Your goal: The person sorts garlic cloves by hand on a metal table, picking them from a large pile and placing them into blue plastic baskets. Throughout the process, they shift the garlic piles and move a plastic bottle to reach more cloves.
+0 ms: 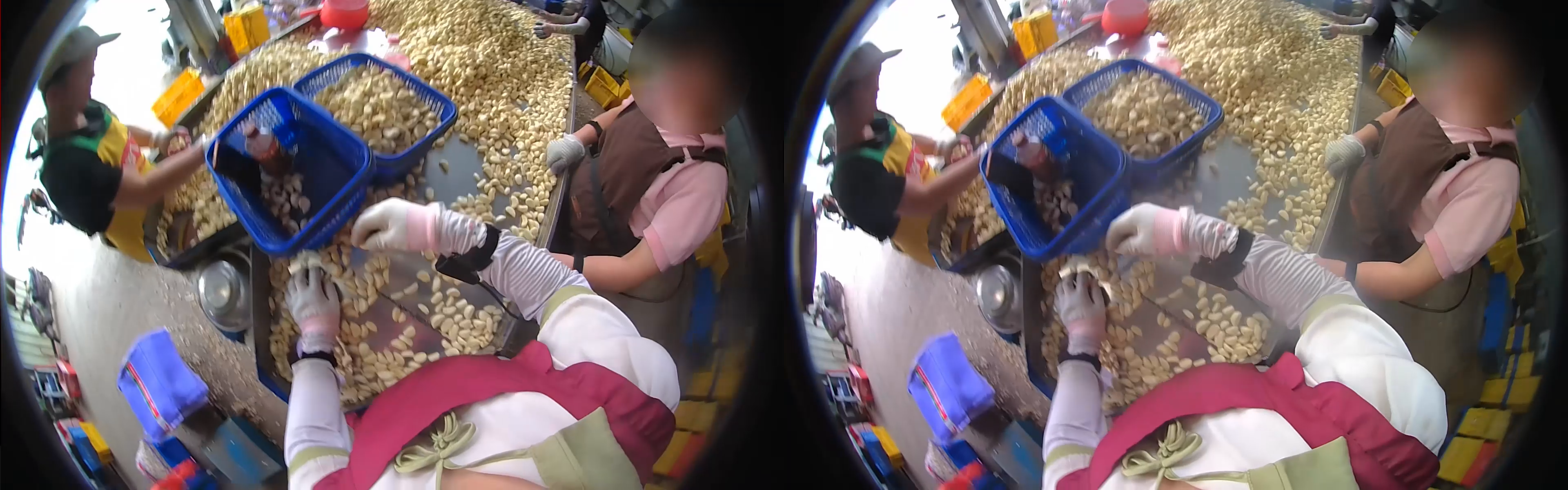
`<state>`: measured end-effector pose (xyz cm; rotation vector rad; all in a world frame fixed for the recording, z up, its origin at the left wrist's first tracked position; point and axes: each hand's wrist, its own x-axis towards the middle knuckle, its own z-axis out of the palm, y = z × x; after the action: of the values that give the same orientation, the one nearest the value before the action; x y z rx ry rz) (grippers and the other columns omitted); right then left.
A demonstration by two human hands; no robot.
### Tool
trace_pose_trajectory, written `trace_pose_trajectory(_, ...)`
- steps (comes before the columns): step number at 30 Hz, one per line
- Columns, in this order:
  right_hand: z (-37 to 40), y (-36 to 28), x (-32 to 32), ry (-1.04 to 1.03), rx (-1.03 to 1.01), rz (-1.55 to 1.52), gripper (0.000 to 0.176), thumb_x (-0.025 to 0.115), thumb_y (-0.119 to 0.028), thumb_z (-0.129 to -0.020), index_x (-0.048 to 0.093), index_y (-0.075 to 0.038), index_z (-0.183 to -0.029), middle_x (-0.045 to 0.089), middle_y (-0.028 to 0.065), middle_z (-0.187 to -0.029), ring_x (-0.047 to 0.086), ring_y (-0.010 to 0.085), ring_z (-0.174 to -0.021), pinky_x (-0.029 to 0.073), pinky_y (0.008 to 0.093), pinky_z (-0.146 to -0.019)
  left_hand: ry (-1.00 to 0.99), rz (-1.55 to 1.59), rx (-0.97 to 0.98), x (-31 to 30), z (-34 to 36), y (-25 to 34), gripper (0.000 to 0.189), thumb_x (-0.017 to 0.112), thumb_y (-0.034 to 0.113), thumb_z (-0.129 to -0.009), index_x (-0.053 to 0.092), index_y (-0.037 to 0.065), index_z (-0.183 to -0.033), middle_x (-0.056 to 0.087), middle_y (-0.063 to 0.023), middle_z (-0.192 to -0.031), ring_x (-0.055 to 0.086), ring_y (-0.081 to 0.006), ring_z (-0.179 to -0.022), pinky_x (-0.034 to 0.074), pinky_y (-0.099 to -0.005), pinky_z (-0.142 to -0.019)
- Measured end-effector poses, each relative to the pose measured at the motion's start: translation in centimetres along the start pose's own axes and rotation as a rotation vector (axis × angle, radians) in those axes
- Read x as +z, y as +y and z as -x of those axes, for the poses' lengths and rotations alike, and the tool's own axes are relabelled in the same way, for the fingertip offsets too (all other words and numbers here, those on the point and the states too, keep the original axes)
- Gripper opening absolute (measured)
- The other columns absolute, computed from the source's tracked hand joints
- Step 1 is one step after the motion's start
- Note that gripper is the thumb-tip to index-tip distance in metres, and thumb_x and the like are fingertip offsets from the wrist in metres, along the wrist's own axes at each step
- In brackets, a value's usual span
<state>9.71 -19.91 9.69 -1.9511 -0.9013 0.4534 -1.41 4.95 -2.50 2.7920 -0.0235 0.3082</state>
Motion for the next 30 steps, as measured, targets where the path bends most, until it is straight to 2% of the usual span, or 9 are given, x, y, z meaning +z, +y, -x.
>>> trace_pose_trajectory(3,3.3,4.5,6.1,-0.137,0.074,0.309,0.018,0.065,-0.009,-0.087,0.075,-0.007,-0.102,0.071,0.0152,-0.099,0.07,0.035,-0.094,0.056,0.0408,-0.085,-0.002,0.008,0.001,0.2,0.0,-0.2,0.041,0.061,0.025,-0.092,0.063,0.009,-0.129,0.06,-0.0189,-0.128,0.054,-0.0389,-0.119,0.044,-0.0519,-0.099)
trace_pose_trajectory(6,5.7,3.4,10.5,0.082,0.051,0.493,0.024,0.065,-0.007,-0.081,0.07,-0.014,-0.103,0.063,0.01,-0.104,0.068,0.0345,-0.091,0.057,0.0443,-0.079,0.022,0.008,-0.018,0.6,-0.2,-0.3,0.04,0.062,0.025,-0.09,0.064,0.011,-0.126,0.061,-0.017,-0.129,0.054,-0.0386,-0.122,0.043,-0.052,-0.102)
trace_pose_trajectory(10,6.4,-1.5,13.5,-0.581,0.037,0.423,0.019,0.062,-0.011,-0.086,0.072,-0.01,-0.103,0.064,0.0137,-0.112,0.069,0.0351,-0.1,0.057,0.045,-0.085,0.036,-0.007,-0.017,0.4,-0.2,-0.1,0.036,0.062,0.024,-0.089,0.065,0.011,-0.122,0.062,-0.0167,-0.13,0.055,-0.0382,-0.122,0.042,-0.0521,-0.103)
trace_pose_trajectory(18,7.8,-0.3,17.0,-0.631,0.273,0.541,0.016,0.07,-0.007,-0.079,0.077,-0.003,-0.093,0.074,0.0192,-0.099,0.074,0.0372,-0.094,0.06,0.0428,-0.077,0.059,0.016,-0.017,0.7,-0.2,-0.2,0.035,0.065,0.024,-0.087,0.066,0.012,-0.12,0.063,-0.0177,-0.126,0.056,-0.0394,-0.117,0.045,-0.0514,-0.1)
trace_pose_trajectory(19,7.8,0.1,16.9,-0.716,0.277,0.538,0.018,0.067,-0.015,-0.082,0.071,-0.003,-0.095,0.071,0.0176,-0.093,0.072,0.0357,-0.084,0.059,0.0441,-0.072,0.05,0.031,-0.013,1.5,-0.1,-0.7,0.041,0.067,0.024,-0.084,0.064,0.011,-0.124,0.062,-0.0181,-0.126,0.057,-0.0393,-0.115,0.046,-0.0517,-0.098)
trace_pose_trajectory(22,8.5,-0.5,16.6,-0.717,0.237,0.543,0.017,0.064,-0.014,-0.086,0.071,-0.005,-0.098,0.071,0.0169,-0.097,0.072,0.0354,-0.089,0.059,0.0441,-0.076,0.024,0.0,0.003,1.6,0.0,-1.3,0.058,0.068,0.024,-0.082,0.056,0.011,-0.137,0.059,-0.018,-0.13,0.057,-0.0387,-0.114,0.047,-0.0527,-0.096)
trace_pose_trajectory(26,8.5,-1.4,17.4,-0.608,0.167,0.571,0.016,0.061,-0.013,-0.09,0.07,-0.007,-0.102,0.072,0.016,-0.103,0.072,0.0349,-0.096,0.059,0.0441,-0.081,0.026,0.024,-0.043,0.5,0.1,-0.5,0.051,0.067,0.027,-0.083,0.061,0.01,-0.131,0.06,-0.0173,-0.127,0.054,-0.0372,-0.12,0.043,-0.0527,-0.101)
trace_pose_trajectory(28,7.1,-3.3,16.9,-0.722,0.173,0.648,0.027,0.059,-0.016,-0.092,0.068,-0.009,-0.116,0.071,0.0153,-0.108,0.072,0.0348,-0.099,0.059,0.0441,-0.081,0.167,0.035,0.018,0.3,0.0,-0.3,0.033,0.064,0.023,-0.084,0.066,0.01,-0.114,0.064,-0.0154,-0.116,0.057,-0.0366,-0.112,0.045,-0.0507,-0.096)
trace_pose_trajectory(30,7.3,-3.7,17.4,-0.624,0.024,0.525,0.028,0.057,-0.019,-0.094,0.065,-0.013,-0.12,0.071,0.0157,-0.107,0.072,0.0359,-0.099,0.059,0.0449,-0.081,0.163,0.029,0.01,0.2,-0.1,-0.2,0.033,0.064,0.023,-0.084,0.067,0.01,-0.114,0.065,-0.0151,-0.117,0.058,-0.0361,-0.113,0.044,-0.0504,-0.097)
